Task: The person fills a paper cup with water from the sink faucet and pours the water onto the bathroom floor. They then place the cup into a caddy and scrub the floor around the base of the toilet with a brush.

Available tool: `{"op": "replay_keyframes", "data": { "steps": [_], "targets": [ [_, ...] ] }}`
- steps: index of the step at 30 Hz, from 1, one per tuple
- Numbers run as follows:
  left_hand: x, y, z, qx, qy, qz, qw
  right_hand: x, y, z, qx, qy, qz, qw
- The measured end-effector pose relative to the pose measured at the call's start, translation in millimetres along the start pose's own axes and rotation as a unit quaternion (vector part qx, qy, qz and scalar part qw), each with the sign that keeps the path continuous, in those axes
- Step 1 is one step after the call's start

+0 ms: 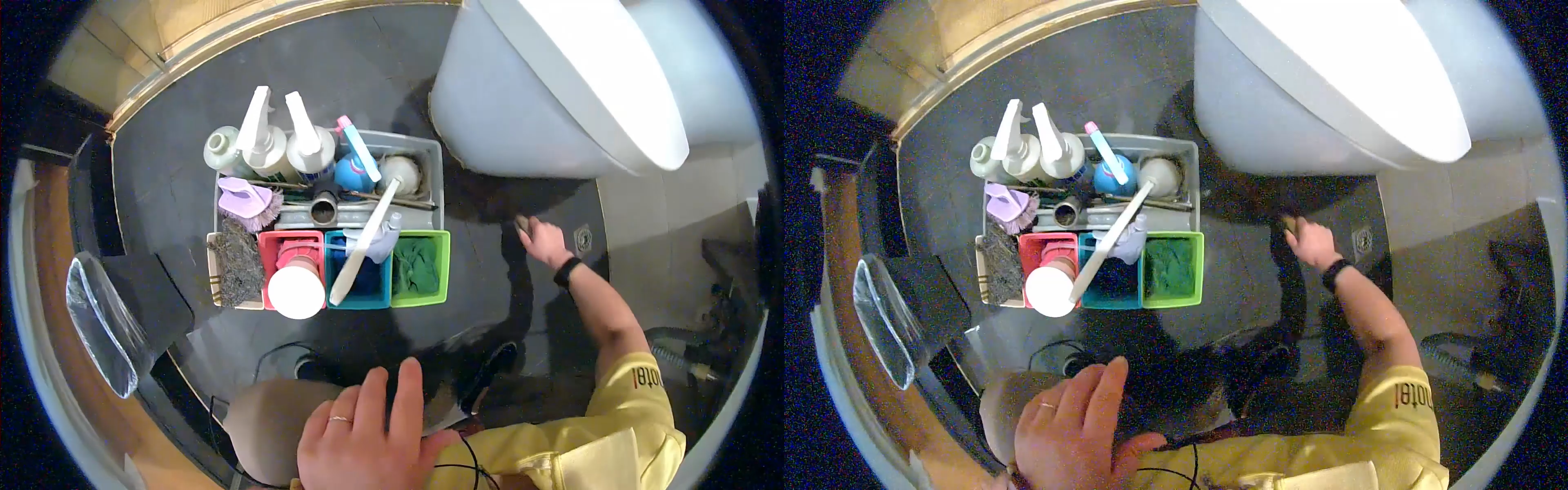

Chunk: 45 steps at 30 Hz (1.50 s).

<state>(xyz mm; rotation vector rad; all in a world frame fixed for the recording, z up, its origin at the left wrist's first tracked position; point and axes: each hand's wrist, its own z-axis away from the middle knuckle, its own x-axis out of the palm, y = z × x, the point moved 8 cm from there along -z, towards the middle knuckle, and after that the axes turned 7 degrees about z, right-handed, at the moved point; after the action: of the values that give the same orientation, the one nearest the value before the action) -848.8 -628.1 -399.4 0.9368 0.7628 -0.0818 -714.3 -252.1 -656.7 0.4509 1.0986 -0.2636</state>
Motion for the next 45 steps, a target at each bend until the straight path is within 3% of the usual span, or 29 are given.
{"op": "replay_keyframes", "data": {
  "steps": [1,3,7,9,13,15,18,22,25,28,32,34,36,37,41,42,43,45],
  "targets": [
    [-3,8,3,0.066,0.056,-0.075,0.993,-7,1,-7,-0.002,0.001,0.006,1.0],
    [-6,12,2,0.068,0.041,-0.068,0.994,-21,-5,-14,-0.016,-0.023,0.015,0.999],
    [-9,19,-2,0.067,0.016,-0.055,0.996,-53,-43,-24,-0.096,0.021,0.032,0.995],
    [-7,20,-6,0.06,0.012,-0.059,0.996,-66,-64,-18,-0.161,0.074,-0.055,0.983],
    [16,14,-13,0.05,-0.014,-0.103,0.993,-73,-85,-35,-0.125,0.048,-0.064,0.989],
    [21,24,-17,0.046,-0.015,-0.089,0.995,-66,-69,-51,-0.077,0.004,-0.053,0.996],
    [27,27,-22,0.037,-0.017,-0.096,0.995,-35,-20,-34,-0.132,0.088,-0.129,0.979],
    [28,38,-23,0.034,-0.023,-0.088,0.995,-9,59,-6,0.001,-0.011,-0.09,0.996],
    [33,42,-15,-0.01,-0.008,-0.072,0.997,-30,49,-8,-0.127,0.028,-0.034,0.991],
    [44,54,-9,-0.033,-0.018,-0.111,0.993,-34,2,-17,-0.223,0.117,-0.09,0.964],
    [53,68,-16,-0.069,-0.013,-0.153,0.986,-16,32,-38,-0.166,0.128,-0.075,0.975],
    [48,60,-9,-0.095,0.041,-0.155,0.983,8,72,-36,-0.195,0.161,-0.115,0.961],
    [47,64,-2,-0.081,0.055,-0.155,0.983,10,108,-28,-0.122,0.045,-0.104,0.986],
    [46,64,2,-0.098,0.061,-0.133,0.984,6,118,-25,-0.111,0.048,-0.114,0.986],
    [51,58,19,-0.129,0.091,-0.04,0.987,-4,99,-21,-0.199,0.06,-0.071,0.976],
    [52,58,21,-0.138,0.103,-0.014,0.985,-5,93,-27,-0.211,0.108,-0.089,0.967],
    [51,60,19,-0.134,0.112,-0.026,0.984,-7,92,-33,-0.221,0.157,-0.108,0.956],
    [50,76,12,-0.139,0.119,-0.085,0.979,3,124,-44,-0.211,0.155,-0.118,0.958]
  ]
}}
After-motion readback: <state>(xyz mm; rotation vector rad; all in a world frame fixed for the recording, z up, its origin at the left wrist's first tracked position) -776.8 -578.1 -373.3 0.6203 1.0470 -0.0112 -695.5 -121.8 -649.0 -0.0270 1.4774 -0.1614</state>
